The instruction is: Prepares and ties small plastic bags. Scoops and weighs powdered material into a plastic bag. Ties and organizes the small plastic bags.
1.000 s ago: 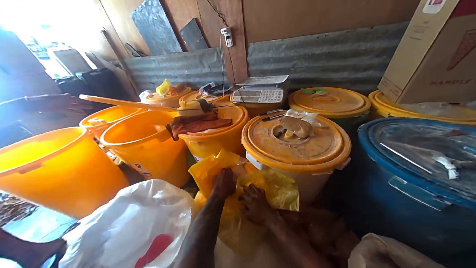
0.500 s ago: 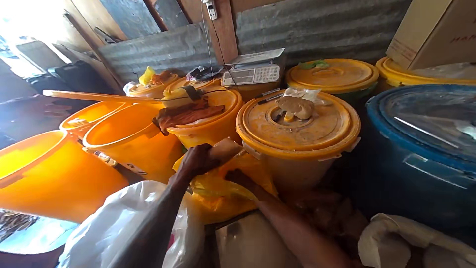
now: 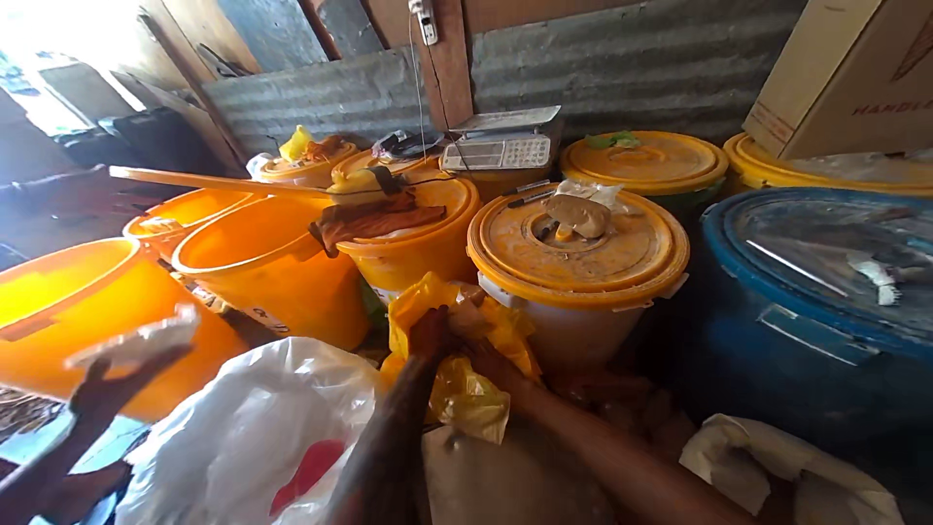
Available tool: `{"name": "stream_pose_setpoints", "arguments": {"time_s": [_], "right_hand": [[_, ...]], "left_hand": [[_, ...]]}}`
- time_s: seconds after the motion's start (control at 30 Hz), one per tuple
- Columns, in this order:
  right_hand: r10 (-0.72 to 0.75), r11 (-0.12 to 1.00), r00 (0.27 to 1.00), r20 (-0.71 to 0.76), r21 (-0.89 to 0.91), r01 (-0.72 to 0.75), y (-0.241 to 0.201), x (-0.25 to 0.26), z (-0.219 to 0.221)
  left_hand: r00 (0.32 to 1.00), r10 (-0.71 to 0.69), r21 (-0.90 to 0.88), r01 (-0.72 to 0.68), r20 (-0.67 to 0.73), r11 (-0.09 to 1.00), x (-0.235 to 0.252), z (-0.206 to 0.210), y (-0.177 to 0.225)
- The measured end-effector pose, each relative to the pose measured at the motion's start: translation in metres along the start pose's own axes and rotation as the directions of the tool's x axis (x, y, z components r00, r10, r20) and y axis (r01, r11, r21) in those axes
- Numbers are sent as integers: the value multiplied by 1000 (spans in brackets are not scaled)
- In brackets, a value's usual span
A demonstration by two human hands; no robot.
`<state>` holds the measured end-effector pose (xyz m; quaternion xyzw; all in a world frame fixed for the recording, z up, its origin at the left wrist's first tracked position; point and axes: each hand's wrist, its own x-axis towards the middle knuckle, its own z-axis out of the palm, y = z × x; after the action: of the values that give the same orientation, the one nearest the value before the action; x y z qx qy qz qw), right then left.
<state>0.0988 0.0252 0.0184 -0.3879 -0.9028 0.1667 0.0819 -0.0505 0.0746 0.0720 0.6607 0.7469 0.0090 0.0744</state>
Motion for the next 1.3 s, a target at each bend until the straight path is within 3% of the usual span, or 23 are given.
{"name": "stream_pose_setpoints", "arguments": {"time_s": [0.07,0.2,0.27,0.33,0.4,0.47,0.57,0.7,0.77,0.83,0.9,0.97,1.03,1.13,1.3], "right_hand": [[36,999,998,58,36,-38,-4,-27,-25],[144,965,970,196,188,-181,-10,-96,-85],[92,914,994,54,391,-106,-8,-123,-91],[102,787,990,-97,616,-21,-19,-142,-81],[95,584,993,-65,812,-2,-44,-151,-66],[38,393,999,37,918,-49,-80,-162,-45],[-34,405,990,139,907,-113,-110,-166,-2],[13,447,1000,2,894,-8,-106,-166,11],[48,476,996,-78,878,46,-95,-165,6],[69,480,992,-106,875,61,-85,-169,0],[49,501,990,-130,861,88,-73,-169,1],[33,501,986,-163,857,125,-67,-167,3],[102,415,984,-147,905,93,-68,-169,-4],[179,196,978,-111,978,75,-70,-174,-25],[71,189,963,-262,951,244,-59,-170,-33]], "left_hand": [[997,30,-137,-39,-66,990,-19,-24,6],[941,165,-399,-279,-297,873,-97,-68,14],[913,208,-481,-367,-352,796,-151,-71,14],[906,209,-587,-401,-368,703,-195,-57,10],[926,171,-725,-372,-338,580,-222,-34,6],[967,122,-881,-254,-224,400,-235,-11,3],[990,104,-979,-111,-94,170,-240,6,-5],[987,22,-987,-161,-162,-20,-247,-3,-21],[988,-58,-988,-148,-145,-52,-248,-7,-35],[997,-65,-998,-48,-45,-34,-250,-8,-48],[997,56,-998,46,48,37,-253,-6,-58],[976,212,-991,22,50,133,-256,-4,-60],[951,309,-982,-38,21,184,-257,-4,-60],[967,254,-988,-12,27,151,-259,-5,-62],[988,109,-994,110,109,-1,-257,-5,-57]]}}
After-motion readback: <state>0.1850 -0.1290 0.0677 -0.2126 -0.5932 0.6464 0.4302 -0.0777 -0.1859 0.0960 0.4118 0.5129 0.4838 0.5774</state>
